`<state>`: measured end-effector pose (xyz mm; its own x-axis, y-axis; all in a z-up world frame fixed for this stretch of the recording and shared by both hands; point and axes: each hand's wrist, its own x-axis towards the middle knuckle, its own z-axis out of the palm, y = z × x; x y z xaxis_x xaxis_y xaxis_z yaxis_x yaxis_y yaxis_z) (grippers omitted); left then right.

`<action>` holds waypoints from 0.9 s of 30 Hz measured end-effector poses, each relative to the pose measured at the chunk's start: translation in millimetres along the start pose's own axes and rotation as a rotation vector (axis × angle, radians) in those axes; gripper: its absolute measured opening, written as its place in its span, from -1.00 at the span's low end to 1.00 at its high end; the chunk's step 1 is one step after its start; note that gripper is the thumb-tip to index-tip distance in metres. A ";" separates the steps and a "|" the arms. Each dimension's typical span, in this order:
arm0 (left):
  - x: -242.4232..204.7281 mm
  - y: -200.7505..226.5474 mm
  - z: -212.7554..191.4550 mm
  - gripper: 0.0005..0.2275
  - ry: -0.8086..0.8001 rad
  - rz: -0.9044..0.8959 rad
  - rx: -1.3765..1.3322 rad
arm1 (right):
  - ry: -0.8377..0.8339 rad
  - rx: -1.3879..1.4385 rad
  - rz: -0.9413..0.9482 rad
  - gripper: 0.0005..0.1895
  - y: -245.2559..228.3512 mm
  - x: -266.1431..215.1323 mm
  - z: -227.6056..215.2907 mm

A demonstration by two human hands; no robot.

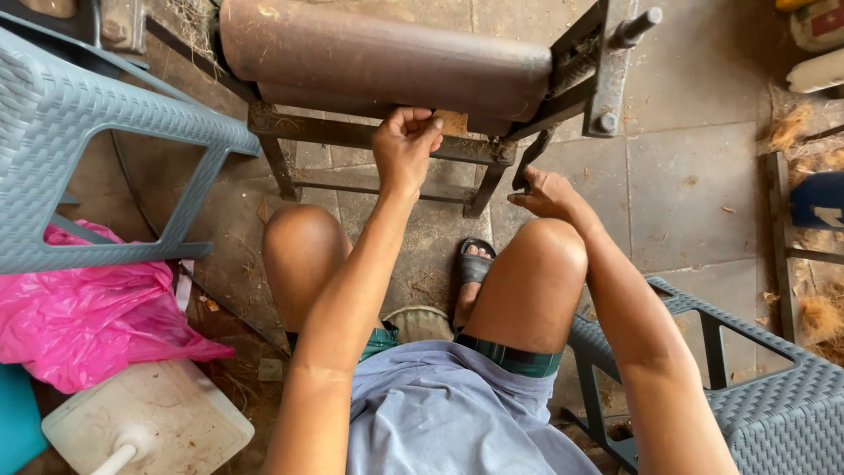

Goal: The person cuts small pieces of brown fibrous material into shapes using red-handled scissors, then folds and presses them. They move to a manual roller press and flatten the folded pieces by turning a crank.

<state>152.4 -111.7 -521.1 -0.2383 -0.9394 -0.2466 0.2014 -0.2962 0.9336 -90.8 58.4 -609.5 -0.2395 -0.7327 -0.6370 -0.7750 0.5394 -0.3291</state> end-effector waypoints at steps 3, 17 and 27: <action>1.9 -4.9 4.4 -0.83 0.034 0.020 -0.034 | 0.018 -0.167 0.142 -0.56 -9.8 -7.4 8.9; -23.8 -16.8 -8.6 -0.67 0.205 -0.008 -0.239 | 0.132 -0.445 0.061 -0.60 -26.3 -96.2 -14.8; -18.0 -5.9 3.1 -0.68 0.134 -0.078 -0.297 | 0.256 -0.443 0.021 -0.61 -44.2 -125.8 -44.5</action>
<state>152.5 -92.5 -521.4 -0.1410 -0.9205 -0.3643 0.4605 -0.3868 0.7990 -52.4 108.2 -483.8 -0.3501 -0.8318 -0.4308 -0.9288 0.3678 0.0445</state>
